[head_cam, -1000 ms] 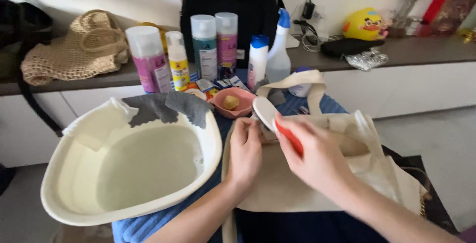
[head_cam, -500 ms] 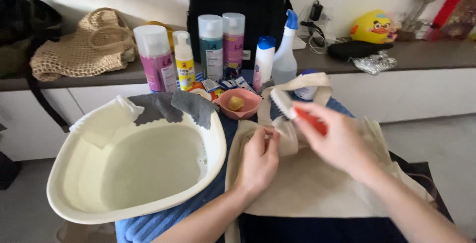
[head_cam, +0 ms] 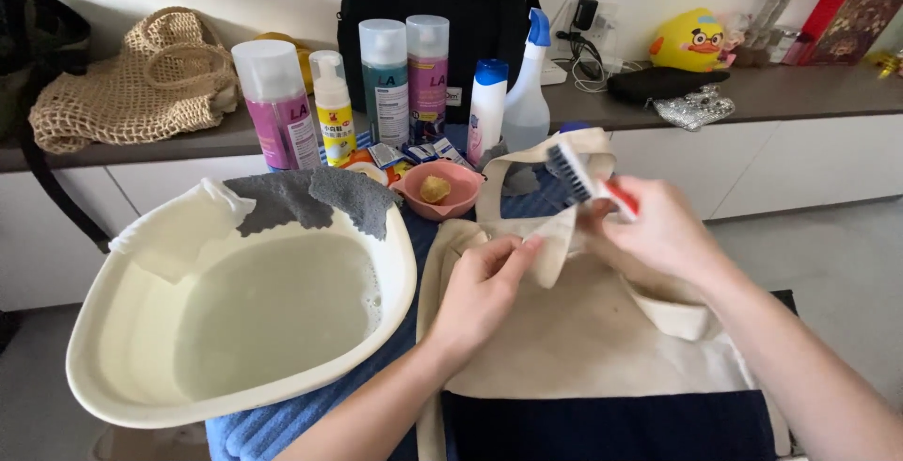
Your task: Cleaning a canvas tote bag by scrubbing it with a small brush dipped in soapy water.
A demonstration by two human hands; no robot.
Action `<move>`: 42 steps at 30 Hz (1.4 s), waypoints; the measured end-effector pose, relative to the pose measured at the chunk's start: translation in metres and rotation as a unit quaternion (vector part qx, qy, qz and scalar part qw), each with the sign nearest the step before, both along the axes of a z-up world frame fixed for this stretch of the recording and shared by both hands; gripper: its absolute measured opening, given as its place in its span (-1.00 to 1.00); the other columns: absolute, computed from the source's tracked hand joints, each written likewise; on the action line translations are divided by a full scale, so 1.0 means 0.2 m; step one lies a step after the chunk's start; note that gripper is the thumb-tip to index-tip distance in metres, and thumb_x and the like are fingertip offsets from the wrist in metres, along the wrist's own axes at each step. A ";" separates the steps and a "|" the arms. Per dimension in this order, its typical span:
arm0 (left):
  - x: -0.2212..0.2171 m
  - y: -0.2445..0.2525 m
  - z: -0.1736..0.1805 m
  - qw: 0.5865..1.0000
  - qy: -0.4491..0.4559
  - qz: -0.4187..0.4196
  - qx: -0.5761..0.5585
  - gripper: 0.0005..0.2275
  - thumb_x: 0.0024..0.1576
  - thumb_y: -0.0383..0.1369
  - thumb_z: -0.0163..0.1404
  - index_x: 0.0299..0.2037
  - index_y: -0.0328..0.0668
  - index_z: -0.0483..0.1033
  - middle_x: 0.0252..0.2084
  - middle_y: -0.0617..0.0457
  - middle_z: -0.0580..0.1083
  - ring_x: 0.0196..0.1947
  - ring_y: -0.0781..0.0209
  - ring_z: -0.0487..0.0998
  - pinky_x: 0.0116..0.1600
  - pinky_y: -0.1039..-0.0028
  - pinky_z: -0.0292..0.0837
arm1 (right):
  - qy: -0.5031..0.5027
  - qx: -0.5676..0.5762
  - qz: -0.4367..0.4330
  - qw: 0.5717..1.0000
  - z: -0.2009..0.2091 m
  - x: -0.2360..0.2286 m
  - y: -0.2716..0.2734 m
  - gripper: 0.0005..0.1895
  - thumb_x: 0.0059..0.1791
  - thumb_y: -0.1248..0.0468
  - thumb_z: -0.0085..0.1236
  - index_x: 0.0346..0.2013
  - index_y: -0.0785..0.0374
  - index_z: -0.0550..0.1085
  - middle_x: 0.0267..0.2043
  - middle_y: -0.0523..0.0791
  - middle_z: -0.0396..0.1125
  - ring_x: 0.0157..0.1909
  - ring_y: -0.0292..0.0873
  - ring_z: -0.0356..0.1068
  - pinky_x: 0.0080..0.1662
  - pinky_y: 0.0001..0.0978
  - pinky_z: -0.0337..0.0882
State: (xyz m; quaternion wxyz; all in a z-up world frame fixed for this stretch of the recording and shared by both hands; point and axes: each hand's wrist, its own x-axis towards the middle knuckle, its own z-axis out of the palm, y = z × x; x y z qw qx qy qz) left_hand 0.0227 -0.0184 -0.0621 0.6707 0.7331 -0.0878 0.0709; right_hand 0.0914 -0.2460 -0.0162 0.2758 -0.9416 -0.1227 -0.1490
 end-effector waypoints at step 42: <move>-0.01 0.18 -0.23 0.842 -0.287 -0.119 0.441 -0.73 0.26 -0.26 -0.12 -0.04 0.35 0.69 -0.03 0.20 0.34 -0.08 0.12 0.49 0.08 0.04 0.11 | 0.224 -0.175 -0.010 0.959 0.30 -0.46 0.12 -0.62 0.00 0.06 0.05 0.13 -0.18 0.47 0.01 -0.42 0.52 -0.09 -0.44 0.57 0.01 -0.51 0.56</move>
